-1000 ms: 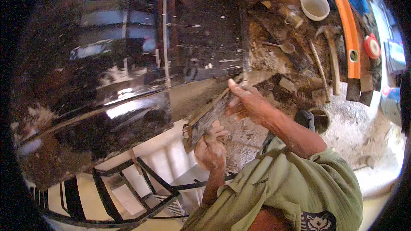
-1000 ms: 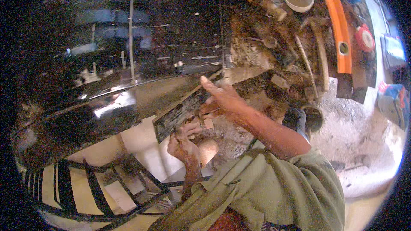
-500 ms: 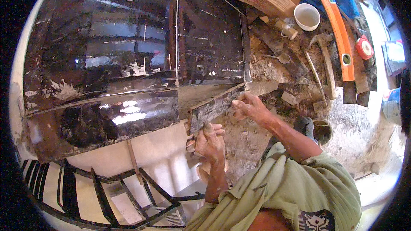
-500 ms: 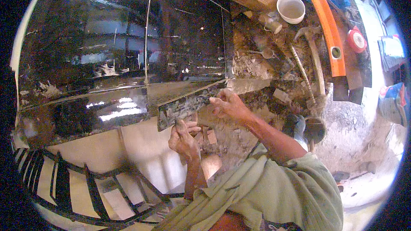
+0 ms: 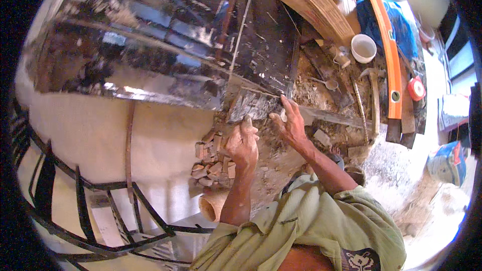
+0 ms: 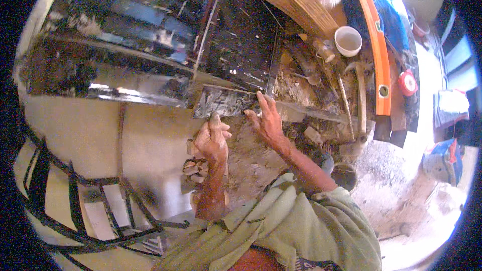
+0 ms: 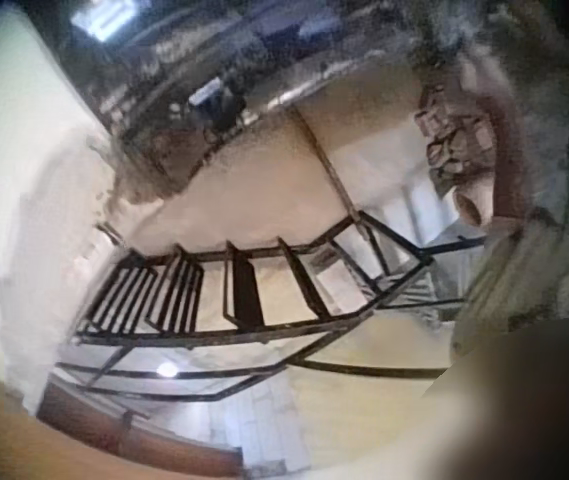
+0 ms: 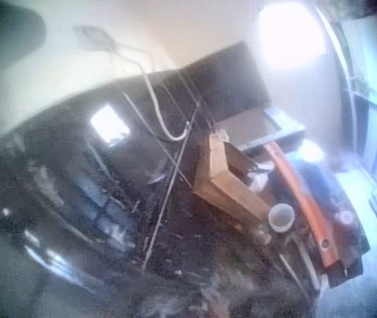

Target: The person applies mortar to a tile using a trowel and then presses the tile against a wall, using a hammer to tap it into place and a level to check its position.

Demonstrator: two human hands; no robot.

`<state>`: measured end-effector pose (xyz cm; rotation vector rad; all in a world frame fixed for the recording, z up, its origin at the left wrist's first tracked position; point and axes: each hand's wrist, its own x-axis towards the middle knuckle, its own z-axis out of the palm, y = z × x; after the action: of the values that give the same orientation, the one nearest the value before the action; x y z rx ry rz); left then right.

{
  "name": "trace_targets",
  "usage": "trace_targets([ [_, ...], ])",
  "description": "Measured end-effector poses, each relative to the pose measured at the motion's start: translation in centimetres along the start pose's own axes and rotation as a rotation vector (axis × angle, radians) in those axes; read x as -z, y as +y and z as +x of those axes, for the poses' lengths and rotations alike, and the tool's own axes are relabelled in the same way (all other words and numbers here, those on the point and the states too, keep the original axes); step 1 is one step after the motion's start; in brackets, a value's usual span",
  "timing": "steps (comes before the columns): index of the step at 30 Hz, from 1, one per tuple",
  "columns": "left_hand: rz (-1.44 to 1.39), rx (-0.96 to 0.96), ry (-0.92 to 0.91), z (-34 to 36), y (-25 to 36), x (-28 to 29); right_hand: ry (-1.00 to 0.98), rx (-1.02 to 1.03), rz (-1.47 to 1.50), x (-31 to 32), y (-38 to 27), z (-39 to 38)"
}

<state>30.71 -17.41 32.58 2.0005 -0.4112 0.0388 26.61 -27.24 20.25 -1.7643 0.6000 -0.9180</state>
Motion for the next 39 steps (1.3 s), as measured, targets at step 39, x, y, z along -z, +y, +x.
trace_targets([
  [39,0.077,-0.419,0.208,5.0,-3.1,-3.2,-0.147,0.392,-0.467,0.7,1.7,1.1],
])
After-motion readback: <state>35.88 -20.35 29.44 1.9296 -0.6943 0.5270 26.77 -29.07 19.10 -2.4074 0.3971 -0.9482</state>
